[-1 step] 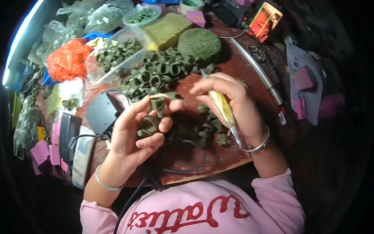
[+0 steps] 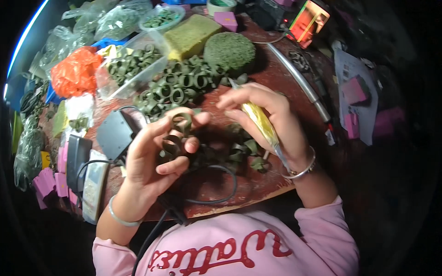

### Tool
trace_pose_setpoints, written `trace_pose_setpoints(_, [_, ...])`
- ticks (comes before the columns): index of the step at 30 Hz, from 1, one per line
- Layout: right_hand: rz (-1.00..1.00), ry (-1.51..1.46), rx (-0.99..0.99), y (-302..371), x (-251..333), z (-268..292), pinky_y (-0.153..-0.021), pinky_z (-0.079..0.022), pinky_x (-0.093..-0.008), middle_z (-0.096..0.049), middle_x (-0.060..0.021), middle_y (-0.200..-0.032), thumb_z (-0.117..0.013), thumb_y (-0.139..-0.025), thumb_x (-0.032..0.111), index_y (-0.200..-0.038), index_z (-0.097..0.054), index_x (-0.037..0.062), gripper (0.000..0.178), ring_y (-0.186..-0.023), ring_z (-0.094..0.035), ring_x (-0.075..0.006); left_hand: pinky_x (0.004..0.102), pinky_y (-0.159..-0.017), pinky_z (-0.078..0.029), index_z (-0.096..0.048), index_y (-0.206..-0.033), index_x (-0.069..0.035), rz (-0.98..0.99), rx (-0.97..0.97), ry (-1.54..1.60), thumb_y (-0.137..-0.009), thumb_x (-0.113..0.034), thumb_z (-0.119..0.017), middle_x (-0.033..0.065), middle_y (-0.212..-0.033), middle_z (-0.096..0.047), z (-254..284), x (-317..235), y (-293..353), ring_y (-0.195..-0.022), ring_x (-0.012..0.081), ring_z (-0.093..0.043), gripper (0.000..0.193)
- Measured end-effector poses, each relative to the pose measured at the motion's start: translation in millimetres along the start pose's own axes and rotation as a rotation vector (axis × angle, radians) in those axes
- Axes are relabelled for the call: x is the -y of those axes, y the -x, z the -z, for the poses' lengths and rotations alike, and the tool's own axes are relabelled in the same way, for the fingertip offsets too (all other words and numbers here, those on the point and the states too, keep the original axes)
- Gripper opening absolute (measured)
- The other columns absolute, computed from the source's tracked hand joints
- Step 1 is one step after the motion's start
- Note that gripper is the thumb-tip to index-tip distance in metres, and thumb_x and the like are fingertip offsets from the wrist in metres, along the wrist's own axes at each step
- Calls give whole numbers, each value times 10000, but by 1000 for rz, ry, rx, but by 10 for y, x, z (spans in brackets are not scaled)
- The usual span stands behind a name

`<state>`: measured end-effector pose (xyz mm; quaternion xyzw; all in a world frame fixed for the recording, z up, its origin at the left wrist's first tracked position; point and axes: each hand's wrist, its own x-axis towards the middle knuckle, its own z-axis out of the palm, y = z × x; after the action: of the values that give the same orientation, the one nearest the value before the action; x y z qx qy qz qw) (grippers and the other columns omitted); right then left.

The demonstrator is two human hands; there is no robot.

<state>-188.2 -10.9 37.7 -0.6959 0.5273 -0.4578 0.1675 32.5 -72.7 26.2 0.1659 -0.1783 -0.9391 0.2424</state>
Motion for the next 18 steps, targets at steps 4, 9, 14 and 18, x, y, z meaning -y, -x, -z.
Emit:
trace_pose_setpoints(4, [-222, -557, -62, 40, 149, 12, -857, -488, -289, -638, -94, -1045, -610, -884, -8, -1013, -637, -12, 132, -991, -601, -155, 138, -447, -309, -527, -1159, -70, -76, -93, -259, -899, -122, -611, 37, -985, -622, -117, 4, 7, -745, 82, -580, 278])
trace_pose_setpoints(9, [105, -202, 52, 44, 233, -68, -830, -500, -268, -612, -125, -1074, -651, -815, -79, -1006, -645, 26, 219, -978, -608, -188, 179, -634, -442, -585, -1118, -45, -208, -116, -657, -782, -40, -761, -1, -929, -620, -159, 125, -8, -764, 31, -557, 379])
trace_pose_setpoints(14, [219, -156, 134, 115, 247, -63, -749, -508, -249, -603, -115, -1013, -617, -877, 4, -1046, -637, 18, 171, -937, -597, -182, 235, -848, -463, -603, -1103, -21, -433, -32, -926, -770, -29, -773, 8, -976, -629, -88, 230, -12, -926, 67, -570, 374])
trace_pose_setpoints(18, [-12, -344, -126, 150, 210, -64, -698, -495, -261, -614, -99, -990, -535, -960, 343, -1158, -600, 47, 362, -766, -567, -121, 194, -712, -465, -609, -1131, -40, -258, -172, -895, -789, -34, -754, -18, -922, -619, -149, 136, 31, -785, 38, -559, 372])
